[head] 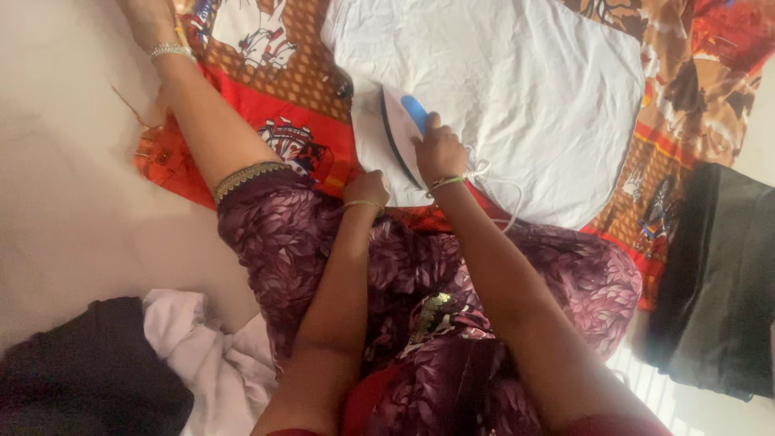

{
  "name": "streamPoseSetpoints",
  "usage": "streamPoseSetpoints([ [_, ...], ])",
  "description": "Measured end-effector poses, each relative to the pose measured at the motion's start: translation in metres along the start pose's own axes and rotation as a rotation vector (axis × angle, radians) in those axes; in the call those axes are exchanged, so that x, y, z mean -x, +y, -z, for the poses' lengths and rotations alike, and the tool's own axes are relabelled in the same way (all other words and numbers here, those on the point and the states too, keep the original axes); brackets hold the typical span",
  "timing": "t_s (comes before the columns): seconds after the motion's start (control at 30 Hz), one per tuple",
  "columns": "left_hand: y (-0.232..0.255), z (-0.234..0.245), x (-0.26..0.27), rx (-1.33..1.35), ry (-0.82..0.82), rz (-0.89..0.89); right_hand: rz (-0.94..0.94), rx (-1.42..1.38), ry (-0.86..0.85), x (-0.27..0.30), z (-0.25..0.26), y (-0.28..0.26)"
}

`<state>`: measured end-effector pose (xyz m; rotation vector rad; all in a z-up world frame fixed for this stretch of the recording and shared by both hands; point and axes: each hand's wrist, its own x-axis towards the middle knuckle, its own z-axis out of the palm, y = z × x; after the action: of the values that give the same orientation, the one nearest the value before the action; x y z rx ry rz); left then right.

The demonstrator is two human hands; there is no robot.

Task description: The person irons a white shirt laid out on a patterned mat on the floor. They use a blue and white electric iron, moving it back and forth across the fabric to smooth out wrinkles. The person occasionally adjusts the shirt with their left hand while ironing with their right.

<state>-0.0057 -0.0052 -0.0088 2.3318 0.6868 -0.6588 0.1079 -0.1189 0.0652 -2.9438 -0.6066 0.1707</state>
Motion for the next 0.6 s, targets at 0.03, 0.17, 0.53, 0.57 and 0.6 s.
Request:
streamPoseSetpoints([
  [0.03, -0.002, -0.003, -0.001, -0.001, 0.006, -0.006, 0.019, 0.004, 0.002, 0.007, -0.001, 0.002],
  [0.17, -0.006, -0.011, -0.001, -0.002, 0.028, -0.006, 0.059, -0.037, -0.024, 0.033, 0.002, 0.015],
  [0.53, 0.001, 0.006, 0.005, -0.039, -0.079, 0.037, 0.028, -0.230, 0.057, 0.034, 0.030, -0.018],
  [0.57, 0.000, 0.005, 0.002, -0.025, -0.077, 0.047, 0.038, -0.212, 0.051, 0.025, 0.026, -0.026],
  [0.6, -0.002, 0.004, 0.000, -0.006, -0.061, 0.054, 0.048, -0.195, 0.046, 0.015, 0.019, -0.035],
])
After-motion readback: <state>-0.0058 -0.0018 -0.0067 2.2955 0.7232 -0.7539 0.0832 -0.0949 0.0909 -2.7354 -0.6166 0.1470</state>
